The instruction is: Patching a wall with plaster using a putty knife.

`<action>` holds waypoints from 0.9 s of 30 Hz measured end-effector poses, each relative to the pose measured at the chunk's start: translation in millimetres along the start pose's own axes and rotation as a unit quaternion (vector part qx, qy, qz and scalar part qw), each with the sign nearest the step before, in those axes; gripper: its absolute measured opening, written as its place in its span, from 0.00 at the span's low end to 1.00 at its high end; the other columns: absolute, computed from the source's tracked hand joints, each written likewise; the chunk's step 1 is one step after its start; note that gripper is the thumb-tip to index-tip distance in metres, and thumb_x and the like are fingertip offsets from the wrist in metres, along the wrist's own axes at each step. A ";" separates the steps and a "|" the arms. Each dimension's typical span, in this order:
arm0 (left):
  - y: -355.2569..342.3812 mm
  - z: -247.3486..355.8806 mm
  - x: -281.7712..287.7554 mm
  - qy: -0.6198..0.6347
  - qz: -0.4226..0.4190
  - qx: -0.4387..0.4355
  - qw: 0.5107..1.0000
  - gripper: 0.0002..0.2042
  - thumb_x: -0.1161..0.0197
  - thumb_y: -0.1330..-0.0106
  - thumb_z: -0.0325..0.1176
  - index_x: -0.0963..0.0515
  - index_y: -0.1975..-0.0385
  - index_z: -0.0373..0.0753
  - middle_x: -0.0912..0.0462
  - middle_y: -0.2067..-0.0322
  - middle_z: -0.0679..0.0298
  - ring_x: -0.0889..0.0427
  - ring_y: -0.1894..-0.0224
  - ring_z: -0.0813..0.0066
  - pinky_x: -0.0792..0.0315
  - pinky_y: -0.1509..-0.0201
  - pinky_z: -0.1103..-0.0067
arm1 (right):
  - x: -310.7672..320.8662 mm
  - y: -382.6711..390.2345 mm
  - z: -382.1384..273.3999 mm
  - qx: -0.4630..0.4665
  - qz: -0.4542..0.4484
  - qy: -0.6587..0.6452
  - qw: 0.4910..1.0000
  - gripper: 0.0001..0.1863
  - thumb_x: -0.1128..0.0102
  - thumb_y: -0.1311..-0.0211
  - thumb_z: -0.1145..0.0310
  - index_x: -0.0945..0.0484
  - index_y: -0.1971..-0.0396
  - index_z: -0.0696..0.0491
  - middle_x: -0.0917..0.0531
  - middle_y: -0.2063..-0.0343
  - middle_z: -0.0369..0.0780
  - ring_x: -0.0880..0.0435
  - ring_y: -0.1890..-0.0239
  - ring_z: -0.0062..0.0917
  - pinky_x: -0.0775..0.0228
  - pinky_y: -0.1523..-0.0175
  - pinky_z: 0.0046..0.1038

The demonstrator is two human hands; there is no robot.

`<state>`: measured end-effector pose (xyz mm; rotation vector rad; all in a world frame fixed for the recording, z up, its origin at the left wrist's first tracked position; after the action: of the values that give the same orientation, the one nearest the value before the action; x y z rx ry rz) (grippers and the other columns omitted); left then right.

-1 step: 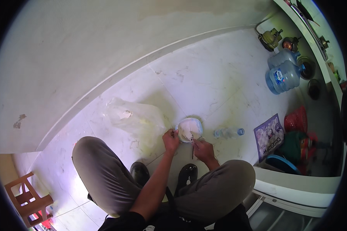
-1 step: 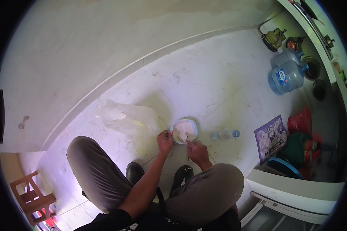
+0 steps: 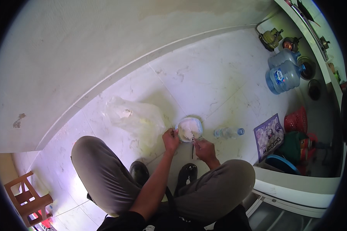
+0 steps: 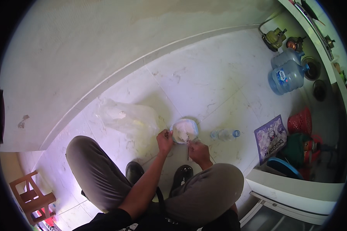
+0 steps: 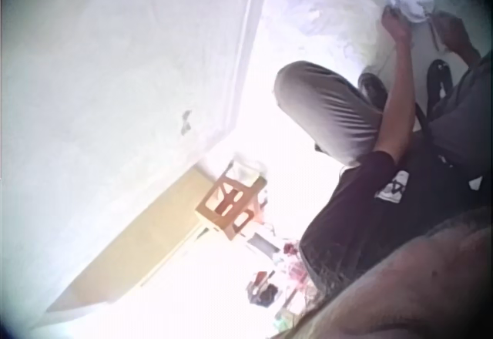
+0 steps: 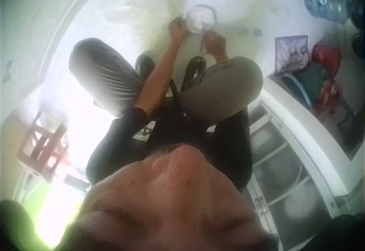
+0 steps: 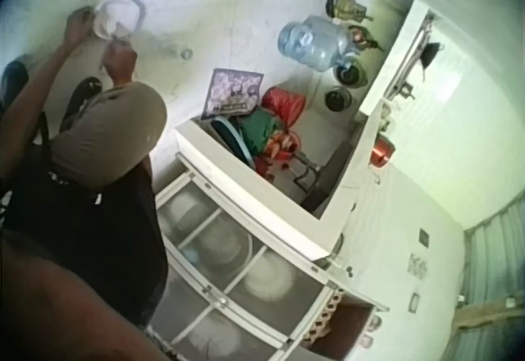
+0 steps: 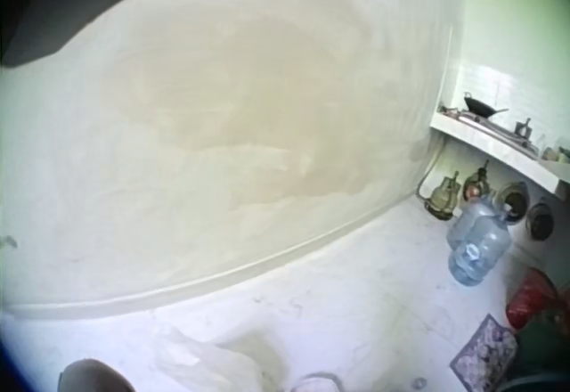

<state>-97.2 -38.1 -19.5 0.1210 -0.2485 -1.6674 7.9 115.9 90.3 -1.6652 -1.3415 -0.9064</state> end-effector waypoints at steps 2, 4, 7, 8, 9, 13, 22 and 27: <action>1.7 2.6 -0.4 -0.007 0.000 -0.009 1.000 0.07 0.37 0.32 0.26 0.22 0.70 0.28 0.18 0.81 0.55 0.20 0.85 0.73 0.27 0.84 0.75 | 18.6 -9.7 -1.8 -0.025 0.017 -0.005 1.000 0.13 0.41 0.34 0.63 0.15 0.56 0.53 0.20 0.78 0.47 0.18 0.76 0.44 0.26 0.70 0.43; 2.5 6.1 0.6 -0.016 0.005 -0.023 1.000 0.07 0.37 0.31 0.26 0.23 0.70 0.27 0.18 0.81 0.55 0.20 0.85 0.74 0.27 0.84 0.75 | 19.6 -16.4 3.4 -0.045 0.038 -0.014 0.998 0.13 0.42 0.33 0.64 0.15 0.57 0.53 0.19 0.78 0.47 0.18 0.76 0.45 0.25 0.69 0.44; 3.7 2.5 1.7 0.015 0.022 0.004 1.000 0.08 0.38 0.31 0.26 0.22 0.70 0.27 0.19 0.82 0.56 0.20 0.85 0.73 0.27 0.84 0.75 | 1.3 -12.6 14.5 -0.088 0.037 -0.007 0.995 0.12 0.38 0.35 0.65 0.15 0.58 0.55 0.16 0.73 0.50 0.16 0.71 0.46 0.24 0.65 0.42; 3.8 2.9 0.3 0.019 0.020 0.002 1.000 0.08 0.38 0.31 0.26 0.22 0.70 0.28 0.19 0.83 0.56 0.20 0.85 0.73 0.28 0.84 0.75 | -5.0 -3.9 7.2 -0.081 0.017 -0.010 0.996 0.12 0.39 0.35 0.65 0.15 0.58 0.56 0.16 0.72 0.51 0.15 0.70 0.47 0.24 0.65 0.42; 4.7 2.9 0.4 0.022 0.019 0.001 1.000 0.08 0.38 0.31 0.26 0.22 0.71 0.28 0.19 0.83 0.56 0.20 0.85 0.73 0.28 0.84 0.75 | -9.0 0.0 0.8 -0.074 -0.006 -0.016 0.997 0.12 0.40 0.35 0.66 0.15 0.58 0.56 0.16 0.71 0.52 0.15 0.69 0.47 0.25 0.64 0.43; 3.9 1.2 -1.5 -0.007 0.006 -0.014 1.000 0.08 0.38 0.31 0.27 0.22 0.71 0.28 0.19 0.82 0.56 0.19 0.84 0.73 0.28 0.83 0.75 | 3.9 -8.0 -1.4 -0.075 0.002 -0.050 0.996 0.12 0.40 0.35 0.66 0.16 0.57 0.56 0.15 0.68 0.53 0.15 0.69 0.48 0.25 0.64 0.44; 3.6 -0.4 2.8 0.003 0.021 -0.001 1.000 0.09 0.37 0.31 0.27 0.23 0.71 0.28 0.19 0.82 0.56 0.18 0.84 0.73 0.28 0.82 0.75 | -4.9 -12.3 -13.8 -0.023 -0.055 0.031 0.998 0.12 0.41 0.34 0.64 0.17 0.56 0.54 0.18 0.76 0.48 0.17 0.74 0.47 0.24 0.67 0.44; 6.2 2.5 -3.3 0.015 0.013 0.002 1.000 0.09 0.38 0.31 0.28 0.23 0.72 0.28 0.19 0.83 0.55 0.19 0.85 0.72 0.28 0.82 0.75 | -9.1 -24.2 2.6 -0.054 -0.049 0.027 0.997 0.13 0.40 0.34 0.62 0.18 0.56 0.53 0.16 0.74 0.48 0.16 0.73 0.46 0.24 0.68 0.44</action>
<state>-91.4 -35.1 -15.8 0.1455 -0.2310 -1.6380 -17.4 117.4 84.6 -1.6559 -1.3676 -1.0904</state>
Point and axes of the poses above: each hand's wrist, its own y-axis away from the middle knuckle, its own x-axis out of the back of the hand, z = x × y, the point moved 9 cm from there along -y, towards the middle knuckle
